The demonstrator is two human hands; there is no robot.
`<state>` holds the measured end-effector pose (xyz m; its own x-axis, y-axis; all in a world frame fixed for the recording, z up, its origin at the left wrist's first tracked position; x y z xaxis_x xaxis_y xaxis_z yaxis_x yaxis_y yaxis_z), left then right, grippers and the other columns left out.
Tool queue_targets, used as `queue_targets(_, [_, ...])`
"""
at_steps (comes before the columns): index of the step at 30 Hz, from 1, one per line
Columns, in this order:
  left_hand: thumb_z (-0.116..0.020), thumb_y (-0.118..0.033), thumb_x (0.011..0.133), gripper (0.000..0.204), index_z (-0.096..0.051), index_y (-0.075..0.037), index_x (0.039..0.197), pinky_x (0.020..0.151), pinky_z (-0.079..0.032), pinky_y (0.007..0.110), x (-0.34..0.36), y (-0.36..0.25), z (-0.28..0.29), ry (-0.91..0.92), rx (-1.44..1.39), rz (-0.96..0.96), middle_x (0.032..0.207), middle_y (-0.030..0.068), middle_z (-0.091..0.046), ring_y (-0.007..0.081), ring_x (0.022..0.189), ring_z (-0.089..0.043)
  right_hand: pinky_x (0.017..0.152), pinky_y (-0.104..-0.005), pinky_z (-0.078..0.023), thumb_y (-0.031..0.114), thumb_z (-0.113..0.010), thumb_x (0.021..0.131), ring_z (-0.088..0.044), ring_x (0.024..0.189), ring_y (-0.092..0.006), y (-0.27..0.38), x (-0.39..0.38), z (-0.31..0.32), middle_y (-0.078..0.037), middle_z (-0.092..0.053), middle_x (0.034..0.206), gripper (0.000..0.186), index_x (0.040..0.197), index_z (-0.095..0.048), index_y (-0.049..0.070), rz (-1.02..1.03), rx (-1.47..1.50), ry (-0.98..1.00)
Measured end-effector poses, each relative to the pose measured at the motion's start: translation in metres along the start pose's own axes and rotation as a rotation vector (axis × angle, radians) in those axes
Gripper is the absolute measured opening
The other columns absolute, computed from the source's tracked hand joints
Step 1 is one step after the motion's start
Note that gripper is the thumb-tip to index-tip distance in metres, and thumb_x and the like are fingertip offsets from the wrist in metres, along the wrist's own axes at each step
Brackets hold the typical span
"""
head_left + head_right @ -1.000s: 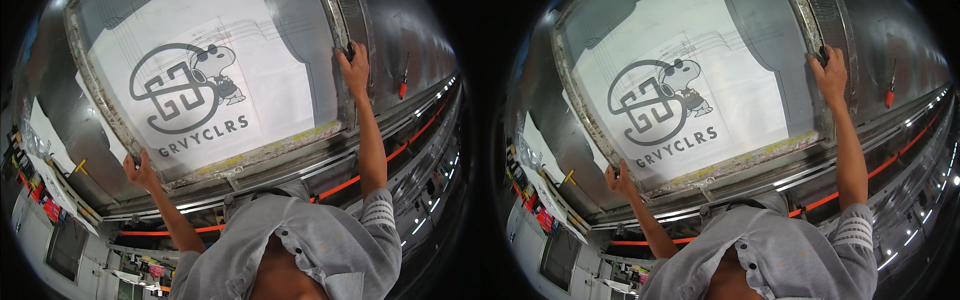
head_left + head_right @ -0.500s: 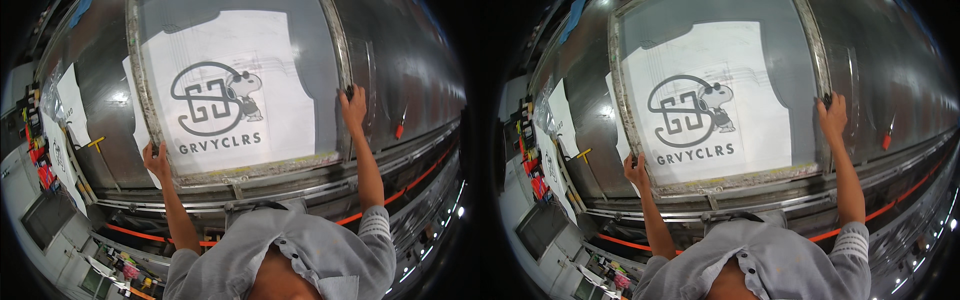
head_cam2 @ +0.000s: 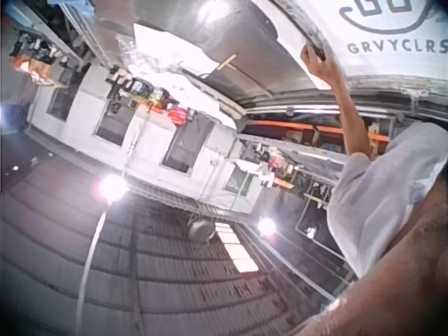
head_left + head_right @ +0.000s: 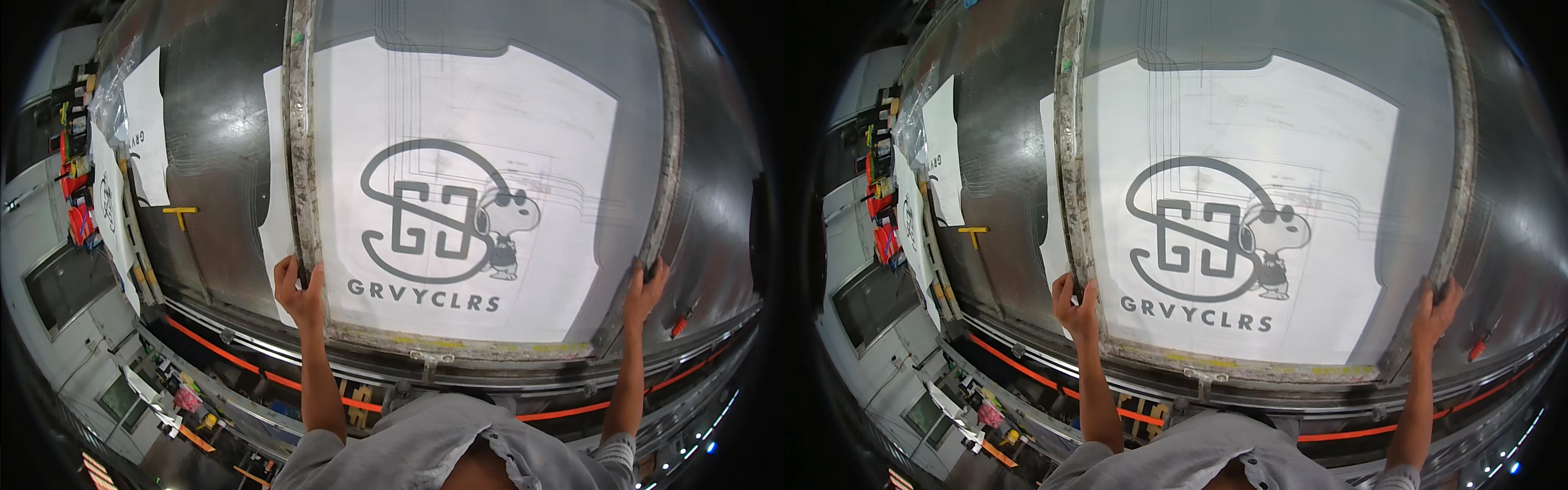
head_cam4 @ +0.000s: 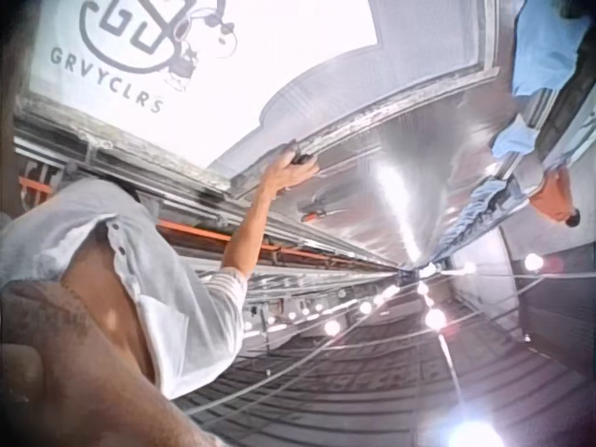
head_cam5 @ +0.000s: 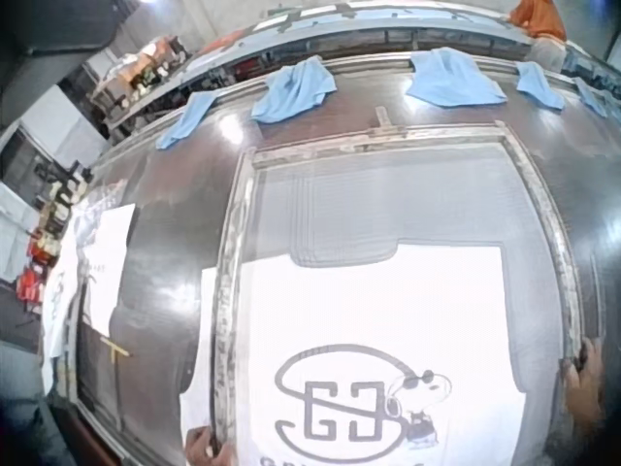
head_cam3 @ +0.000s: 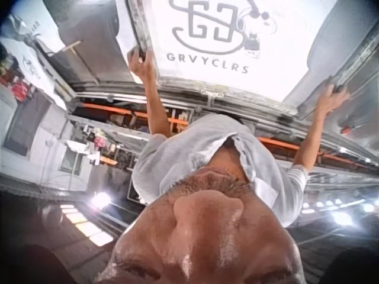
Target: The person uses a ruler and a black marker to trace straight lines and curves onto a white paper template featuring a 'GRVYCLRS' logo and a cartoon character. They repeatedly reposition the ruler to draw parallel lines and curved edges, then remove the template to reveal the traced design on the surface below.
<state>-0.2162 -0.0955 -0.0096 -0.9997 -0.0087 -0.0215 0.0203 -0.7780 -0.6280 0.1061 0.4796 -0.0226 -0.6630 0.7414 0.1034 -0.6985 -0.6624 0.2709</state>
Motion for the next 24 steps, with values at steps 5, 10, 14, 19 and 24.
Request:
queue_targets(5, [-0.083, 0.002, 0.069, 0.048, -0.067, 0.010, 0.114, 0.073, -0.051, 0.032, 0.002, -0.010, -0.002, 0.022, 0.073, -0.021, 0.109, 0.0114, -0.059, 0.0211, 0.089, -0.060, 0.096, -0.0402, -0.044, 0.012, -0.064, 0.095, -0.056, 0.112, -0.0340, -0.004, 0.001, -0.001, -0.021, -0.055, 0.121, 0.044, 0.131, -0.052, -0.010, -0.072, 0.013, 0.045])
queue_targets(10, [-0.082, 0.004, 0.065, 0.053, -0.065, 0.012, 0.114, 0.077, -0.051, 0.033, 0.003, -0.003, 0.000, 0.052, 0.093, 0.008, 0.112, 0.0134, -0.058, 0.0232, 0.093, -0.060, 0.095, -0.0390, -0.045, 0.011, -0.062, 0.097, -0.057, 0.109, -0.0324, -0.004, 0.001, 0.003, -0.019, -0.056, 0.121, 0.042, 0.131, -0.052, -0.011, -0.079, 0.023, 0.066])
queue_targets(14, [-0.080, 0.005, 0.064, 0.053, -0.063, 0.015, 0.113, 0.080, -0.051, 0.033, 0.002, 0.001, 0.001, 0.059, 0.065, 0.025, 0.113, 0.0149, -0.059, 0.0241, 0.094, -0.060, 0.089, -0.0354, -0.046, 0.011, -0.061, 0.098, -0.058, 0.103, -0.0288, -0.006, 0.002, 0.003, -0.017, -0.055, 0.116, 0.040, 0.129, -0.053, -0.011, -0.093, 0.059, 0.107])
queue_targets(19, [-0.079, 0.004, 0.064, 0.052, -0.063, 0.015, 0.113, 0.081, -0.050, 0.033, 0.004, -0.003, 0.002, 0.067, 0.077, 0.031, 0.112, 0.0157, -0.059, 0.0250, 0.094, -0.060, 0.088, -0.0344, -0.047, 0.011, -0.060, 0.099, -0.058, 0.102, -0.0267, -0.005, 0.003, 0.003, -0.016, -0.055, 0.115, 0.038, 0.129, -0.053, -0.011, -0.087, 0.073, 0.110])
queue_targets(24, [-0.078, 0.003, 0.064, 0.053, -0.063, 0.015, 0.113, 0.082, -0.050, 0.033, 0.004, -0.002, 0.002, 0.066, 0.055, 0.036, 0.112, 0.0162, -0.059, 0.0254, 0.096, -0.060, 0.089, -0.0351, -0.046, 0.010, -0.060, 0.099, -0.058, 0.102, -0.0271, -0.004, 0.002, 0.004, -0.016, -0.055, 0.115, 0.037, 0.129, -0.053, -0.011, -0.097, 0.075, 0.107])
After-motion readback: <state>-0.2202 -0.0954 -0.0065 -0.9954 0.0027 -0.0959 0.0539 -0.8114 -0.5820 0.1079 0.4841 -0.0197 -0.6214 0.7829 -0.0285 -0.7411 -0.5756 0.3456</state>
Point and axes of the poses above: each hand's wrist, its own x-axis towards the middle knuckle, its own z-axis out of the back of the hand, y = z × x, the point moved 3 cm from there along x, towards the middle knuckle
